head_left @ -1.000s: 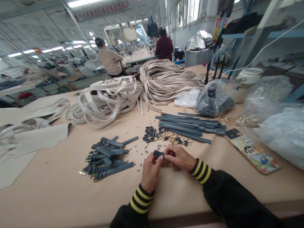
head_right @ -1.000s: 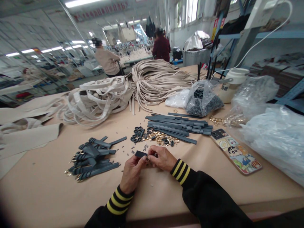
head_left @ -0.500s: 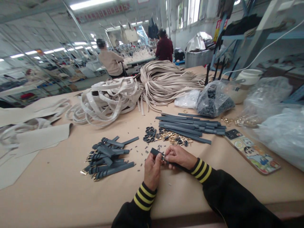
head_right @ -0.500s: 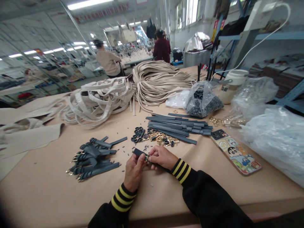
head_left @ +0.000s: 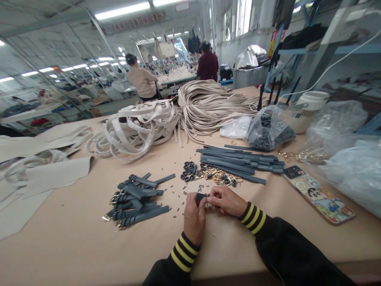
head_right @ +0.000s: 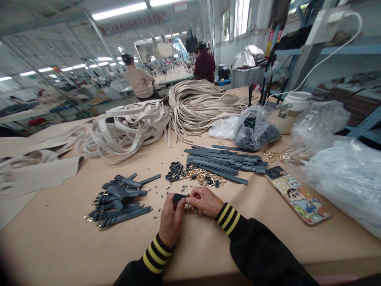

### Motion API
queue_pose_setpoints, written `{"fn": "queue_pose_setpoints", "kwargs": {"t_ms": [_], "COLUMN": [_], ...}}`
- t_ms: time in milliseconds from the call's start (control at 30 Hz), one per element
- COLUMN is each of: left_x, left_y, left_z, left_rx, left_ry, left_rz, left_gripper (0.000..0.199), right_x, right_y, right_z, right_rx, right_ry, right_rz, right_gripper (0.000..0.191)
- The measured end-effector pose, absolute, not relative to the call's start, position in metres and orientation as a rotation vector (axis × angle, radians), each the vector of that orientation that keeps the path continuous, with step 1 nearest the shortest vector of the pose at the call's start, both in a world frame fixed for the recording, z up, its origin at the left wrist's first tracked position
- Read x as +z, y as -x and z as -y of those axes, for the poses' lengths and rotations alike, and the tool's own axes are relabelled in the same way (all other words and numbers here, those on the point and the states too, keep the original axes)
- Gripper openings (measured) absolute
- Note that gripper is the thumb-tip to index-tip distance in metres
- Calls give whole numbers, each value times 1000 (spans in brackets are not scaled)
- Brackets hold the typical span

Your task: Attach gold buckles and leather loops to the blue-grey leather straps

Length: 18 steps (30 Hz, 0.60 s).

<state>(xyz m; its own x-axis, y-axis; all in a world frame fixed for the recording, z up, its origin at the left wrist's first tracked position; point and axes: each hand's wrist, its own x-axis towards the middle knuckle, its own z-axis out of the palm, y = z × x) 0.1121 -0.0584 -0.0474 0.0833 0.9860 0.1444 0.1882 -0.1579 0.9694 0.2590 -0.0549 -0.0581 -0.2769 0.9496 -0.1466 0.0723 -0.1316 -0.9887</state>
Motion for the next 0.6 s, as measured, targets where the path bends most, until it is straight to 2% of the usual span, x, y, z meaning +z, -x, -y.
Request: {"fn": "queue_pose_setpoints", "kwargs": {"t_ms": [67, 200, 300, 600], "left_x": [-44, -38, -38, -53], "left_y": [-108, -98, -93, -93], "left_z": [60, 58, 54, 47], "left_rx": [1093, 843, 744, 515], "left_ry": [-1472, -1098, -860, -858], "left_rz": [-1127, -908, -796, -583], "left_gripper": [4, 21, 26, 32], "right_x": [-59, -57, -54, -58], "right_y": [-260, -263, -265, -267], "right_z": [54, 53, 54, 57], "right_rx": [1444, 1300, 1274, 1344], "right_ry": [1242, 1239, 1181, 1175], "right_rz": [1422, 1545, 1642, 1805], "right_gripper": [25, 22, 20, 17]}}
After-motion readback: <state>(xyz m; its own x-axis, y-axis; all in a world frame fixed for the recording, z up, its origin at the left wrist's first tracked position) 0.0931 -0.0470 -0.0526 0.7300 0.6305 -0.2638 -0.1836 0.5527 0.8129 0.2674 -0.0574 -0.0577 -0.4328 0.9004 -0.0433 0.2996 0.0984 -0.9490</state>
